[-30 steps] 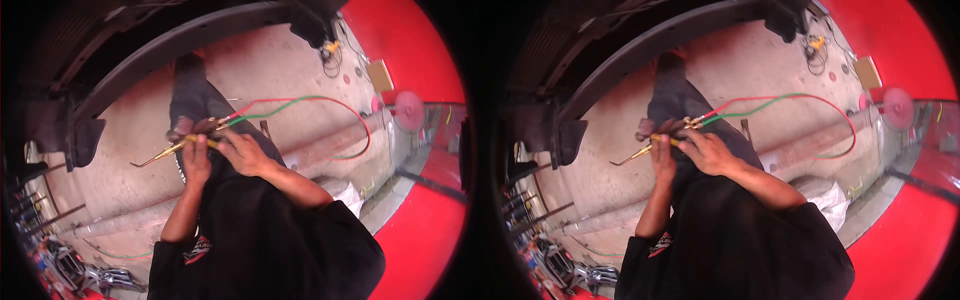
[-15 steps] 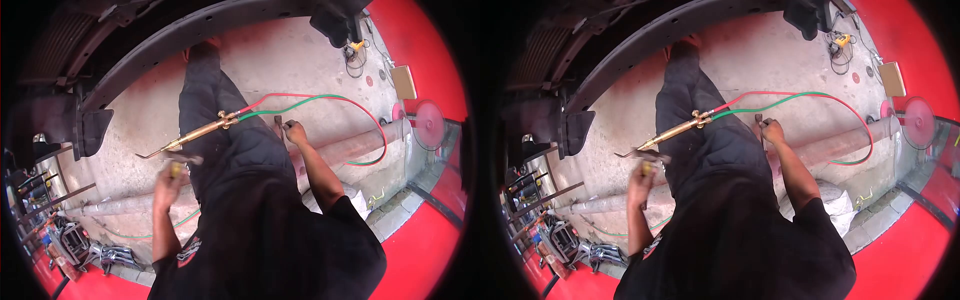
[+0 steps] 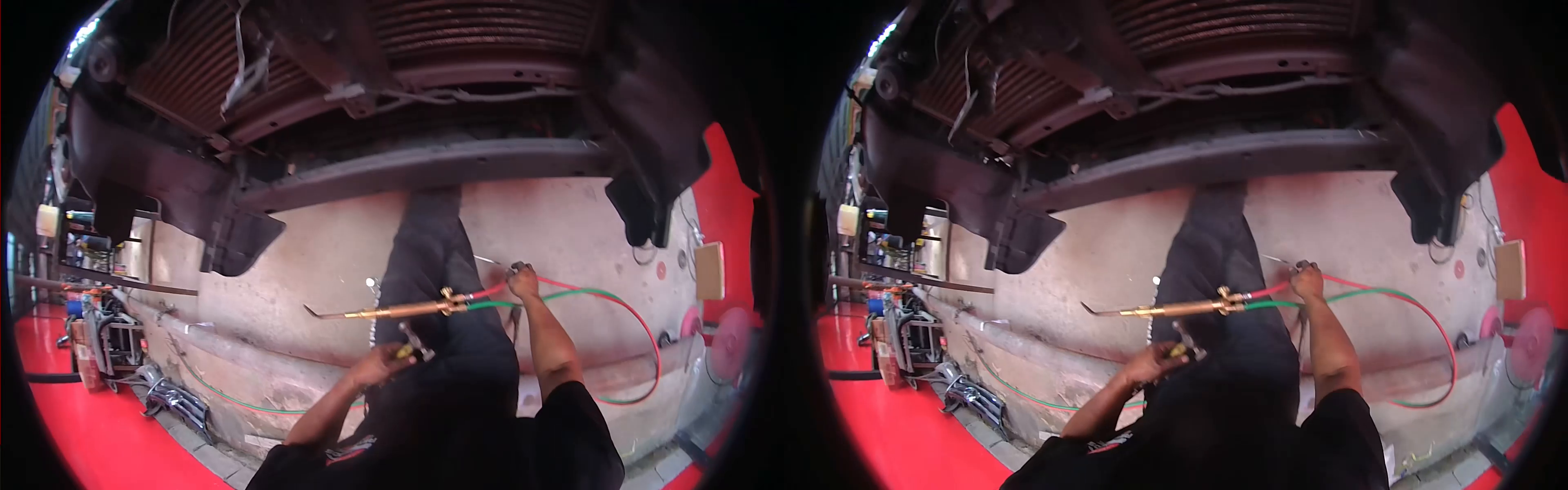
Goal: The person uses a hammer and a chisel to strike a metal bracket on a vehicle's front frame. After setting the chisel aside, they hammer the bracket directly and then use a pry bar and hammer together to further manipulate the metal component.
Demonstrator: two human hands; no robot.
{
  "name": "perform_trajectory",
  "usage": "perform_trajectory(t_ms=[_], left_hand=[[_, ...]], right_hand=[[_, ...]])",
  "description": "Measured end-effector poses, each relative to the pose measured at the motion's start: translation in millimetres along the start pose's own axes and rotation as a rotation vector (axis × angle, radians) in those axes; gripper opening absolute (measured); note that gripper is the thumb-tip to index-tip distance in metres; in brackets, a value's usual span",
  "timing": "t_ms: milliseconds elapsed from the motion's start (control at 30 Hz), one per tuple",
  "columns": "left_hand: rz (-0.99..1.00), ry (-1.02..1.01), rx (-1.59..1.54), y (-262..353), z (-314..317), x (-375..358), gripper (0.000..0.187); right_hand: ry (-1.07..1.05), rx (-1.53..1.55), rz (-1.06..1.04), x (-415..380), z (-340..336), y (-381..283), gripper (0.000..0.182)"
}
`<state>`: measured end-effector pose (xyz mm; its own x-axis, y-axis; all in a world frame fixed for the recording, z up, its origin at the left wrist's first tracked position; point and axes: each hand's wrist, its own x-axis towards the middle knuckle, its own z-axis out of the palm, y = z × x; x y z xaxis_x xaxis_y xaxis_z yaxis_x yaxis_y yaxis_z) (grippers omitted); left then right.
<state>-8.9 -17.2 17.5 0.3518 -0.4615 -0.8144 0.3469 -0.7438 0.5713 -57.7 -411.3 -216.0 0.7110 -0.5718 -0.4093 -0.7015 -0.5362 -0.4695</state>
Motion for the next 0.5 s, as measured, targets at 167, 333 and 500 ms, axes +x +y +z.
perform_trajectory(t_ms=[167,333,500], left_hand=[[-0.007,0.028,-0.041,-16.5,3.7,-2.9,0.034],[-0.020,-0.054,-0.174,-27.0,6.5,7.0,0.033],[-0.009,-0.068,-0.204,-15.6,2.0,7.9,0.032]], right_hand=[[-0.144,0.034,0.040,38.1,17.8,-24.7,0.043],[-0.334,-0.190,-0.181,87.7,99.9,25.0,0.042],[-0.429,-0.095,0.000,60.5,86.1,12.9,0.044]])
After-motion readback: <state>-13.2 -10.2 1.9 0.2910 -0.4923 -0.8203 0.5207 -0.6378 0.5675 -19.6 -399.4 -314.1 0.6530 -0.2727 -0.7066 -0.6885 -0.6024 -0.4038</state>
